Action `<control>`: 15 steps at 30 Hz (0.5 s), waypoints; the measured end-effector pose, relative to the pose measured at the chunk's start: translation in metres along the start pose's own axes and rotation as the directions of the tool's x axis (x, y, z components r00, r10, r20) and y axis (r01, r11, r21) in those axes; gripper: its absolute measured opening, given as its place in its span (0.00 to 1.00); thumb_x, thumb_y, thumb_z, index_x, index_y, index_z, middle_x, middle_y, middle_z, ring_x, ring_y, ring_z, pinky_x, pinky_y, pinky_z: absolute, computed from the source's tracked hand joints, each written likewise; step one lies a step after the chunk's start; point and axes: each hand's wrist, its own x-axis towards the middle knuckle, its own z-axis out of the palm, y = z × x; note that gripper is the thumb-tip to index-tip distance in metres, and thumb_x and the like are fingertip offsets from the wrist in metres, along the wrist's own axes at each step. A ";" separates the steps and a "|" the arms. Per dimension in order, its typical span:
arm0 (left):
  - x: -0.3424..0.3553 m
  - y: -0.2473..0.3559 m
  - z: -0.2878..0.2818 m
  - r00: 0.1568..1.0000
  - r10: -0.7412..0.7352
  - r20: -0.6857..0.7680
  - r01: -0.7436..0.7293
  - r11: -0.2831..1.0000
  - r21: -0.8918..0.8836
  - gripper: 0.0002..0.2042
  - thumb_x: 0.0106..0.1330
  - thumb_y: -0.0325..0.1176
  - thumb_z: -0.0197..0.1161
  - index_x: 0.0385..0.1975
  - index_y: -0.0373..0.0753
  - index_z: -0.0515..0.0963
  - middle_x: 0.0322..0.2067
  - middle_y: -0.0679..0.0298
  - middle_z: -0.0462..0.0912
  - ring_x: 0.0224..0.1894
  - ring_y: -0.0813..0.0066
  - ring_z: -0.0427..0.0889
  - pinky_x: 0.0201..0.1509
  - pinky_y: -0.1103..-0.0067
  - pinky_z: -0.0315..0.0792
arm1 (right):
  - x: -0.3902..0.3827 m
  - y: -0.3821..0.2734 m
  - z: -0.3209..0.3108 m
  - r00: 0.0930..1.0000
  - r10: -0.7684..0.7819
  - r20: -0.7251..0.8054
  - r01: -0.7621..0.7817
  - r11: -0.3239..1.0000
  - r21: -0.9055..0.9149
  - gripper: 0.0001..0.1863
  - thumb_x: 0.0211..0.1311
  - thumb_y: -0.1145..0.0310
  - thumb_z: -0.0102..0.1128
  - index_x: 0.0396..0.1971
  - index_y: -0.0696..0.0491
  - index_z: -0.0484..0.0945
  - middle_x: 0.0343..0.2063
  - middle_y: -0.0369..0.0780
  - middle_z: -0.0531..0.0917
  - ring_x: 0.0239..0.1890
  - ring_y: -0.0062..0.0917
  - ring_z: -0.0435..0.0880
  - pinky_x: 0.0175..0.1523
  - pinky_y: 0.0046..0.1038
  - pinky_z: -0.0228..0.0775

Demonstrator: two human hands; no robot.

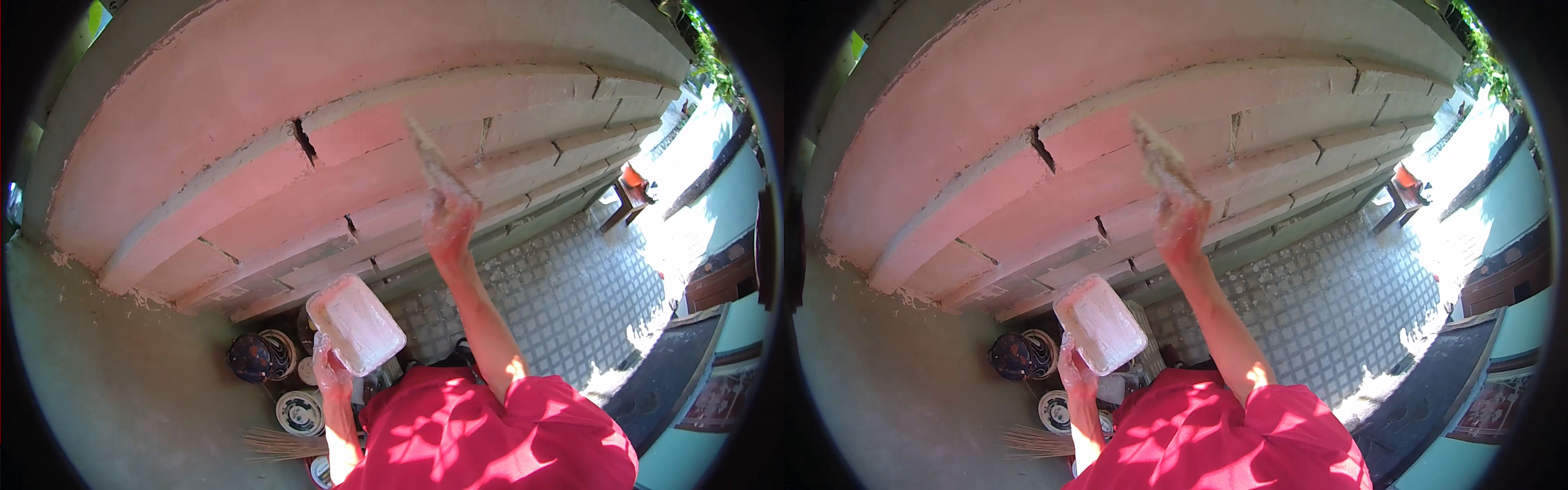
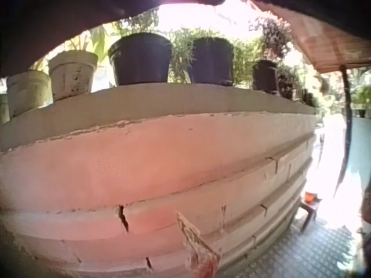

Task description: Applying plaster or filler to cracks in a concrete block wall using a putty knife.

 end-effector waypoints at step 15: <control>-0.004 -0.002 0.017 1.000 0.030 -0.004 -0.030 0.997 0.074 0.22 0.66 0.38 0.52 0.58 0.36 0.67 0.55 0.60 0.74 0.57 0.64 0.73 0.62 0.68 0.65 | 0.018 0.032 -0.020 0.974 0.226 -0.003 -0.226 0.972 -0.061 0.13 0.57 0.75 0.55 0.42 0.61 0.80 0.26 0.48 0.81 0.28 0.44 0.78 0.36 0.36 0.68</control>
